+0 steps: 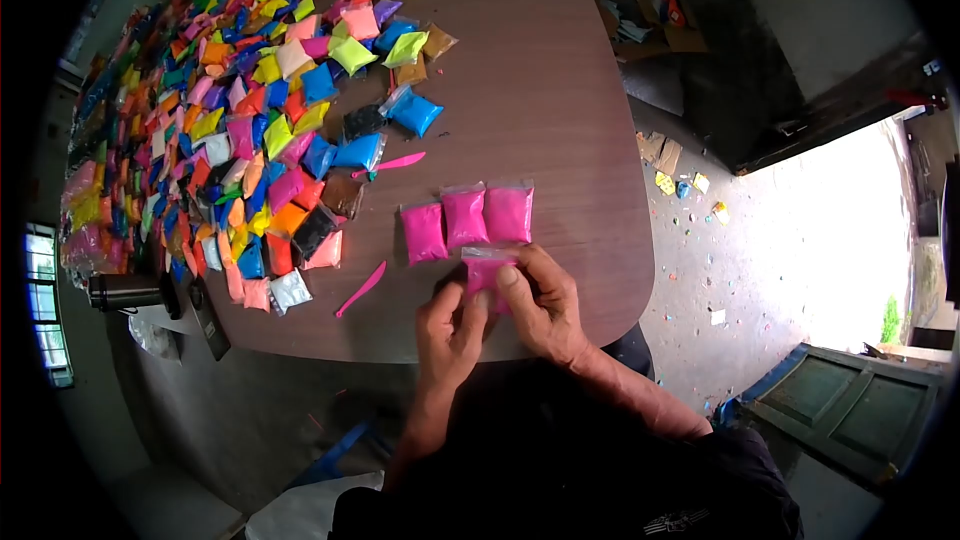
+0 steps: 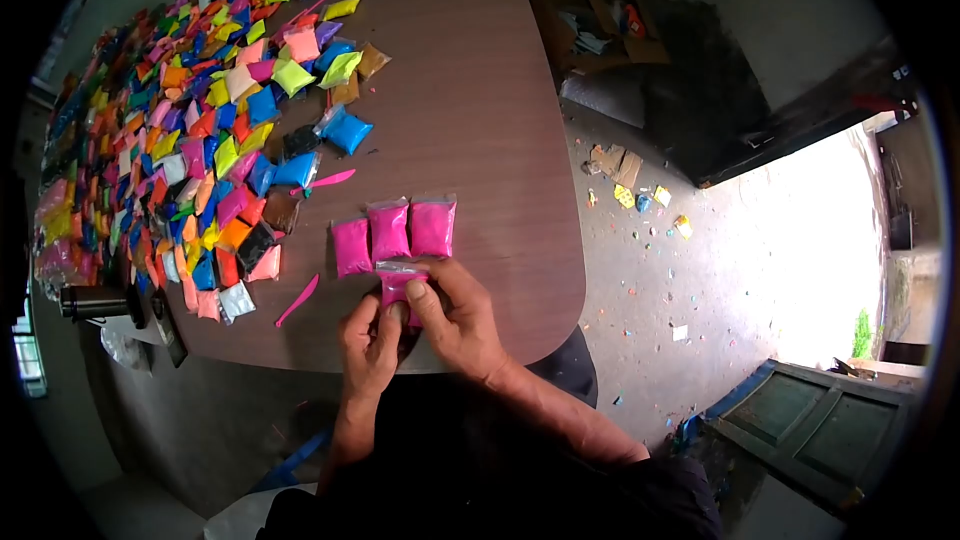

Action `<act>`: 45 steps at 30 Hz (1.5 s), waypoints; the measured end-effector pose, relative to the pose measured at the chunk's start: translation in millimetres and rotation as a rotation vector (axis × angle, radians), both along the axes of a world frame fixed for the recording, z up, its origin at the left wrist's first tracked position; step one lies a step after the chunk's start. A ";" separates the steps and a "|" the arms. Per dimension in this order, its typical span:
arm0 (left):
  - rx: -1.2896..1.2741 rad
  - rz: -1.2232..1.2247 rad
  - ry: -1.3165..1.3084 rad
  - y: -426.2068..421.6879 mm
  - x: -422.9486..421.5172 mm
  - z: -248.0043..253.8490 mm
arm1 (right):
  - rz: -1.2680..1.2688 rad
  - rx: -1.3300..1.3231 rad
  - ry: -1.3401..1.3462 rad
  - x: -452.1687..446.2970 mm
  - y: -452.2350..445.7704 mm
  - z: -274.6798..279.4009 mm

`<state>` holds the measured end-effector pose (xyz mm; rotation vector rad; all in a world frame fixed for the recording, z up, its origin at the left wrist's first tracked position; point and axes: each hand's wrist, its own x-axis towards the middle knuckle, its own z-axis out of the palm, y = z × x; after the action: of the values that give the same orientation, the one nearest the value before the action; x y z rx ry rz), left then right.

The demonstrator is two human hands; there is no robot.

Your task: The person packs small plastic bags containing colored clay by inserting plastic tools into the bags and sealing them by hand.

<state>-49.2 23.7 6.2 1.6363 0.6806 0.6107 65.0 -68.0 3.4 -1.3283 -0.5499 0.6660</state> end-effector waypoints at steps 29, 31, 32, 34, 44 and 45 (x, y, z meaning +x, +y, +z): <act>-0.131 0.094 -0.103 0.9 -2.2 -7.0 | 0.103 -0.017 -0.295 4.9 -2.0 -6.6; -0.098 0.097 -0.100 1.0 -2.3 -8.8 | 0.107 0.000 -0.275 3.8 -1.0 -4.9; -0.063 0.103 -0.095 1.0 -3.0 -9.7 | 0.108 -0.001 -0.275 3.5 -1.1 -3.7; 0.007 0.124 -0.088 0.7 -4.4 -13.5 | 0.122 -0.018 -0.265 3.1 -1.6 -1.8; -0.007 -0.003 -0.050 2.3 -1.8 5.6 | 0.076 -0.025 -0.258 3.9 -3.6 3.4; 0.050 0.010 -0.035 3.3 0.1 6.2 | 0.056 -0.024 -0.262 2.5 -3.5 2.9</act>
<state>-49.1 27.0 12.4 1.6657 0.6527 0.6666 67.5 -71.5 6.3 -1.4365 -0.7951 0.5480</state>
